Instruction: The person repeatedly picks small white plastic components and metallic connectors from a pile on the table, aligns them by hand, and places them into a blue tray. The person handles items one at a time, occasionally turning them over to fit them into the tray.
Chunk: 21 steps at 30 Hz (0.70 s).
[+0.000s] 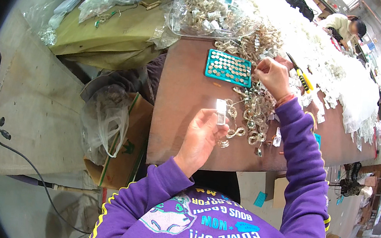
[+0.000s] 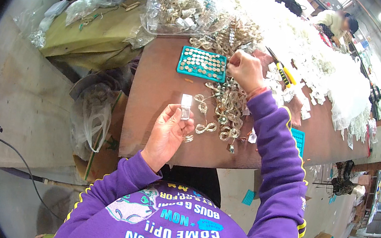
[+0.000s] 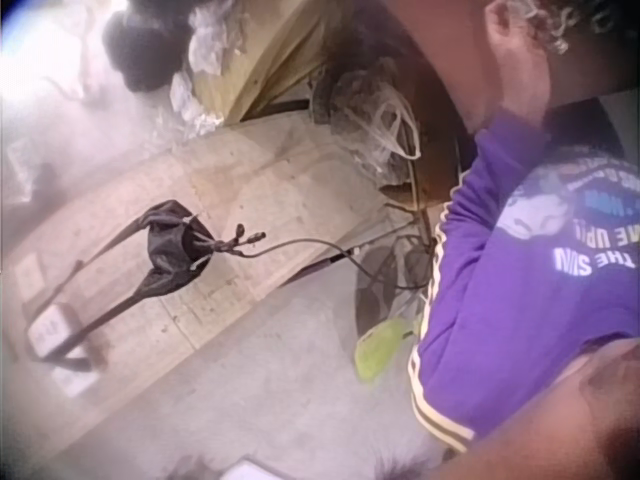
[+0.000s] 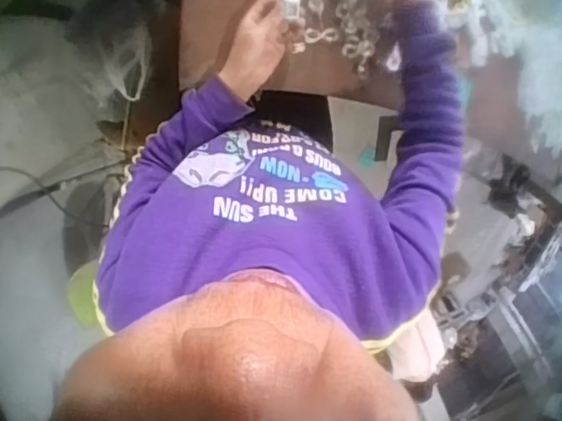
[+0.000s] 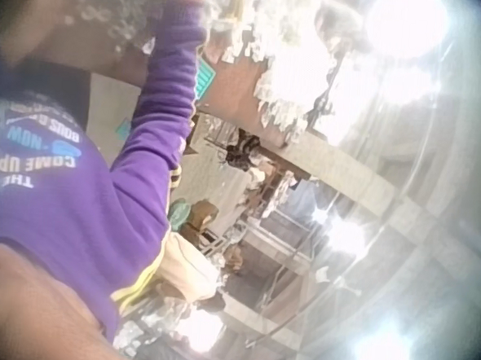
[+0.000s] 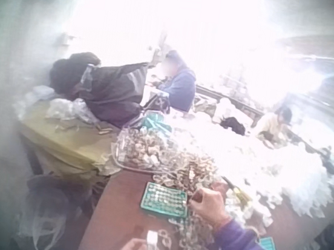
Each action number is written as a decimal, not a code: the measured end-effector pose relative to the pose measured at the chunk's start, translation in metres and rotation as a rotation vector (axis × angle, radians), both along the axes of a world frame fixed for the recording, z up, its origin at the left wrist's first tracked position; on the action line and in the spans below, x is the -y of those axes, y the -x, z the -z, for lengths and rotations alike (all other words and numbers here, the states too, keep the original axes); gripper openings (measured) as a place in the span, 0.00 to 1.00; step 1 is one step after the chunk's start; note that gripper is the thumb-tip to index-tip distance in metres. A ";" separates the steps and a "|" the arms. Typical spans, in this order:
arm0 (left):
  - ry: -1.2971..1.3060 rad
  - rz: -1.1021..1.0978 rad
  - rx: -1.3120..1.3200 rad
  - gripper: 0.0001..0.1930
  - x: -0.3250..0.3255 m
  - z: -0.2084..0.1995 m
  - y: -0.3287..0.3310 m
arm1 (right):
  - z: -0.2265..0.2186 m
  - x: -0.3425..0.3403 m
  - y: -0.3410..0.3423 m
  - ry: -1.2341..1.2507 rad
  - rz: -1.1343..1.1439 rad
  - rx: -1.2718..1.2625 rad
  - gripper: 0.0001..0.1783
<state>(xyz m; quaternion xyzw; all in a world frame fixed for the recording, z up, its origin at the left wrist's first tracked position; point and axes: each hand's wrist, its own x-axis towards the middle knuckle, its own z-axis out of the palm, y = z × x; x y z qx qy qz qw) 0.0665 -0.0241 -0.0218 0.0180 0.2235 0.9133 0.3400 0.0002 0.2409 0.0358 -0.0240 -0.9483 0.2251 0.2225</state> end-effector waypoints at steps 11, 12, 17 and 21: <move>0.016 -0.013 -0.055 0.08 0.000 -0.001 0.000 | 0.013 -0.024 0.038 -0.277 -0.155 0.224 0.09; 0.012 -0.012 -0.063 0.08 0.000 -0.001 0.000 | 0.016 -0.024 0.038 -0.243 -0.154 0.219 0.09; -0.004 -0.015 -0.055 0.09 0.000 0.000 0.000 | 0.020 -0.026 0.039 -0.163 -0.150 0.208 0.09; -0.021 -0.022 -0.063 0.09 0.000 0.000 0.000 | 0.019 -0.028 0.043 -0.157 -0.135 0.219 0.09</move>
